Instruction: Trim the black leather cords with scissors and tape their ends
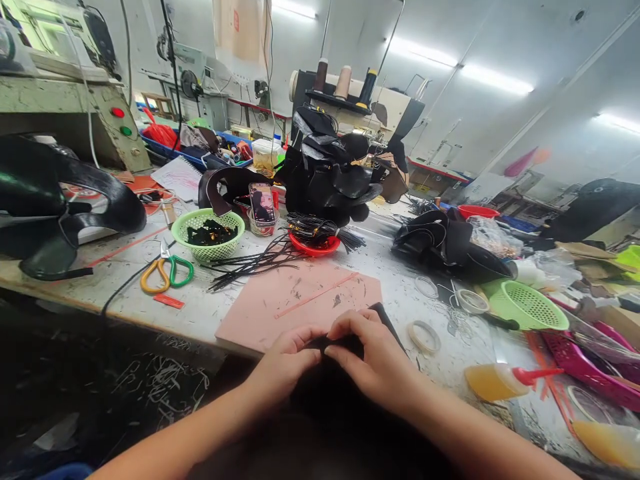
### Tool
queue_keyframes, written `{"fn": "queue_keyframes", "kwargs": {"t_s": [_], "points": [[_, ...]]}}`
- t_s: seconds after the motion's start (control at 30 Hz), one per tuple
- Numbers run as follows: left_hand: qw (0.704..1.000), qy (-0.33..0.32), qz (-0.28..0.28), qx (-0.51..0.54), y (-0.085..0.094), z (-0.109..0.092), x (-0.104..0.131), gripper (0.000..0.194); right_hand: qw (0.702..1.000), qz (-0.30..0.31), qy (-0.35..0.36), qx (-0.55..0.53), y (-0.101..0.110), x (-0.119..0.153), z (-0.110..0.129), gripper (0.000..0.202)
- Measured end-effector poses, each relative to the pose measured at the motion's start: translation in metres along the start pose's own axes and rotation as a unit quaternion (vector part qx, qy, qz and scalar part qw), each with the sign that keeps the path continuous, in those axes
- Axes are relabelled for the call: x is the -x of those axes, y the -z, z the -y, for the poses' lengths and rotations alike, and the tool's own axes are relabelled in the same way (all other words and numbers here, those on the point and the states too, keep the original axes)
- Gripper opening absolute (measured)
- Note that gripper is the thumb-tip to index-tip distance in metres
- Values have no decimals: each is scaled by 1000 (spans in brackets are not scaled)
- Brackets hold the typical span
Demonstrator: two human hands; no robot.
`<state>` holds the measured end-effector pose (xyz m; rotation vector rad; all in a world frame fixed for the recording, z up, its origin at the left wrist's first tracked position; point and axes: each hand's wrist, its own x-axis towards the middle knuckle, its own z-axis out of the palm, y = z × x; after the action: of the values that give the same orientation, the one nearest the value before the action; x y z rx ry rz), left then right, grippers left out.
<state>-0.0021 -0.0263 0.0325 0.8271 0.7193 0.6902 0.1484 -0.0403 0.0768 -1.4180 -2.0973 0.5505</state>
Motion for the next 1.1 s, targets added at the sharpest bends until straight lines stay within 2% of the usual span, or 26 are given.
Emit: {"fn": "queue_keyframes", "kwargs": {"t_s": [0.1, 0.27, 0.53, 0.73, 1.1], "points": [[1000, 0, -18, 0, -2, 0, 2, 38, 1000, -8, -7, 0, -2, 2, 1, 10], [992, -63, -39, -99, -6, -2, 3, 37, 1000, -23, -16, 4, -4, 3, 1, 10], [982, -108, -18, -152, -3, 1, 1, 41, 998, -48, -7, 29, -8, 6, 3, 10], [979, -128, -12, -159, -4, 2, 1, 32, 995, -73, 21, 58, -11, 6, 5, 9], [958, -179, -11, -223, -5, -2, 2, 33, 990, -90, 61, 87, -13, 7, 7, 10]]}}
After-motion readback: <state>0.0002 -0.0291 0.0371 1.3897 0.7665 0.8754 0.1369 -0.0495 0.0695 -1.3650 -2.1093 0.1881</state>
